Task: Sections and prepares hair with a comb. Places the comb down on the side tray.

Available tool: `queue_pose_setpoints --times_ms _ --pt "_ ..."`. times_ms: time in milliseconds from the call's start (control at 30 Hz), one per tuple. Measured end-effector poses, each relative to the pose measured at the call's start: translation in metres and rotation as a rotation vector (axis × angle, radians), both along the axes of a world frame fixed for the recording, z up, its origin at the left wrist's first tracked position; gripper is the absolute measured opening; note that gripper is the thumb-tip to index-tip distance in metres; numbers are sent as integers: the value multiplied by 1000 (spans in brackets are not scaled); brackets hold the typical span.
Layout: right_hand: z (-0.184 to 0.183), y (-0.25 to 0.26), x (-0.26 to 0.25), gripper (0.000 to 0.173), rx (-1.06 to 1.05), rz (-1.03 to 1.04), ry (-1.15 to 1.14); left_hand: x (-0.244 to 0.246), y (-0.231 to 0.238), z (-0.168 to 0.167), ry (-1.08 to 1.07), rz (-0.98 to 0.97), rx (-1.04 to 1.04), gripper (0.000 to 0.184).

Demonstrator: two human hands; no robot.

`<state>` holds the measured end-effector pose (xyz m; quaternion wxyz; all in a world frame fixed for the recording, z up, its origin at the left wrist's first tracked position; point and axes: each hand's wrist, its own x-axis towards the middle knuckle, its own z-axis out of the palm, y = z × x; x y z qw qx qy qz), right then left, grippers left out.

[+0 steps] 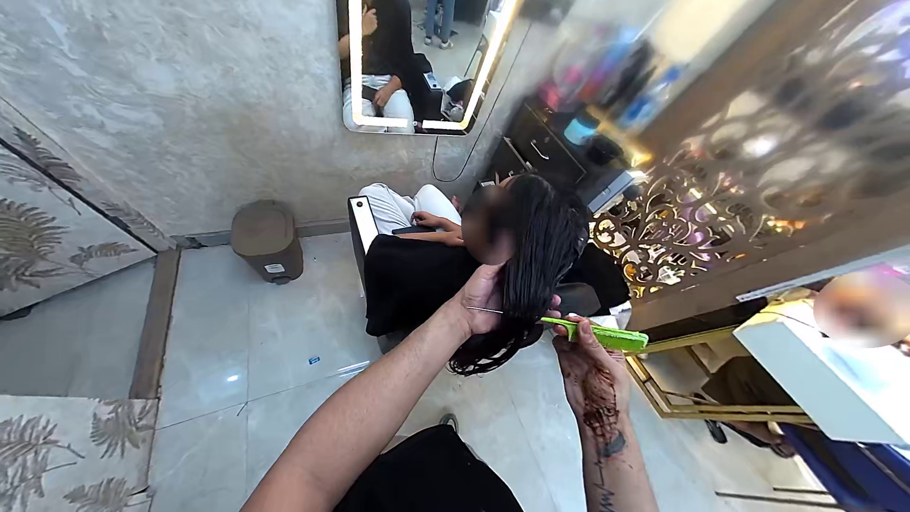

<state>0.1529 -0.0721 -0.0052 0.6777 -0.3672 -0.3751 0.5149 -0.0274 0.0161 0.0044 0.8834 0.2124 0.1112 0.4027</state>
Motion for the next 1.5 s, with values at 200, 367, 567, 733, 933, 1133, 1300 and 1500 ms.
queue_pose_setpoints --times_ms 200,367,567,733,933,1133,1300,1500 --pt "9 -10 4 16 -8 29 93 5 -10 -6 -52 89 -62 87" --pt "35 -10 20 31 16 115 85 9 -17 -10 55 49 8 38" --pt "81 6 31 39 58 76 -20 21 -19 -20 281 119 79 25" --pt "95 10 29 38 70 67 -43 9 -19 -17 117 124 0 39" --pt "62 -6 29 33 36 71 -79 12 -13 15 111 104 -88 36" --pt "39 -29 32 31 -26 72 31 25 -10 4 176 142 -250 14" --pt "49 -36 42 36 24 96 108 25 -8 -18 182 76 -116 27" --pt "69 -35 52 41 99 94 108 27 -40 -70 609 236 388 27"
